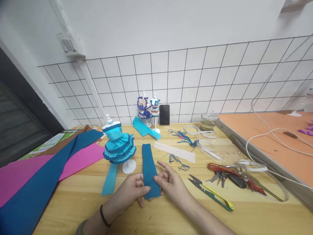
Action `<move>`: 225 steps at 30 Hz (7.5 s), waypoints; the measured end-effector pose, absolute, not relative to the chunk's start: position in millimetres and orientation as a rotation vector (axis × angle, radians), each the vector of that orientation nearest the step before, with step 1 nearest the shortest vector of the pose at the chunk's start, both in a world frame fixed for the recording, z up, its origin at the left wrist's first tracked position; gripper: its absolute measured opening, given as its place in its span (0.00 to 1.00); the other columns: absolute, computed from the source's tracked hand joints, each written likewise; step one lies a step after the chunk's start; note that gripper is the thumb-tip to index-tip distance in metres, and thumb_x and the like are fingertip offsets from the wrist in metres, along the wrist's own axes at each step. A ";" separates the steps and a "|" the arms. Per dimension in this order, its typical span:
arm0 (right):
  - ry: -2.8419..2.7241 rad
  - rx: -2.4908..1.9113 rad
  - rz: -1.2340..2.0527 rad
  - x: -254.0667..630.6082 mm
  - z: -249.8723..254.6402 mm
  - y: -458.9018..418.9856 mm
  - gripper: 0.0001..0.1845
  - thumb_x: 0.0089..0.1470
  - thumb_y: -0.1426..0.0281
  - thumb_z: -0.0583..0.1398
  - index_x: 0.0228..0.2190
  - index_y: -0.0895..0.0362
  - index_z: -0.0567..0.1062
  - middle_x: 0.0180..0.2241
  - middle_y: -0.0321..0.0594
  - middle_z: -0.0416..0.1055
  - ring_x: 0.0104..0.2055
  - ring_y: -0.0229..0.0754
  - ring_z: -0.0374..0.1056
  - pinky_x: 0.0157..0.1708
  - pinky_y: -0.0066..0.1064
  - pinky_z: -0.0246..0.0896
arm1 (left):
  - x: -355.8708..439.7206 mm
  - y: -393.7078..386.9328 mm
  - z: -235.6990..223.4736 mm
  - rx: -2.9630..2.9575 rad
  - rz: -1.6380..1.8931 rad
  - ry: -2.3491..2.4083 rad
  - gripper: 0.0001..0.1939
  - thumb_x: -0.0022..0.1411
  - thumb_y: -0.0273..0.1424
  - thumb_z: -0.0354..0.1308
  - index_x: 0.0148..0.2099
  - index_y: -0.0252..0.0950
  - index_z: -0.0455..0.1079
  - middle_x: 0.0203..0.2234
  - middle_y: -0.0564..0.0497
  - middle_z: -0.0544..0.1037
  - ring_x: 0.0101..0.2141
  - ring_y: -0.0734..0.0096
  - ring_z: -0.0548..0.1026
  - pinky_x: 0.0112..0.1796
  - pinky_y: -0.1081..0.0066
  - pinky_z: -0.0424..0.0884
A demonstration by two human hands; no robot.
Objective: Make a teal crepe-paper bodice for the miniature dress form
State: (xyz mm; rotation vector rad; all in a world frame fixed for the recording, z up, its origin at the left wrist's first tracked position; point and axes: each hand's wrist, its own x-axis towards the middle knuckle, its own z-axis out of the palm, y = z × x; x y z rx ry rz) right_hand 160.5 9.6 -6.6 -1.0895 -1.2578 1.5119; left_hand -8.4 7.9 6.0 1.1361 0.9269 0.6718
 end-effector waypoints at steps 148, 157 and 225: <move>-1.124 -0.955 1.523 160.3 7.7 3.0 0.18 0.43 0.59 0.63 0.31 0.57 0.66 0.21 0.32 0.69 0.20 0.34 0.67 0.21 0.25 0.60 | -2.1 3.2 17.1 1.183 1.034 1.089 0.29 0.49 0.29 0.58 0.52 0.36 0.49 0.18 0.61 0.67 0.21 0.71 0.74 0.19 0.77 0.67; -1.098 -0.892 1.534 150.2 -1.1 -2.0 0.21 0.39 0.66 0.67 0.32 0.55 0.63 0.22 0.29 0.69 0.23 0.32 0.65 0.25 0.24 0.56 | 2.6 0.1 13.3 1.187 0.985 1.069 0.31 0.50 0.27 0.57 0.54 0.35 0.49 0.19 0.58 0.70 0.21 0.73 0.73 0.19 0.77 0.66; -1.678 -0.971 0.838 164.3 10.3 -5.0 0.11 0.48 0.71 0.61 0.35 0.49 0.78 0.26 0.39 0.70 0.29 0.40 0.67 0.28 0.31 0.63 | -14.6 -1.0 22.2 1.834 1.186 1.224 0.06 0.48 0.29 0.62 0.31 0.43 0.77 0.23 0.51 0.80 0.23 0.67 0.75 0.26 0.71 0.71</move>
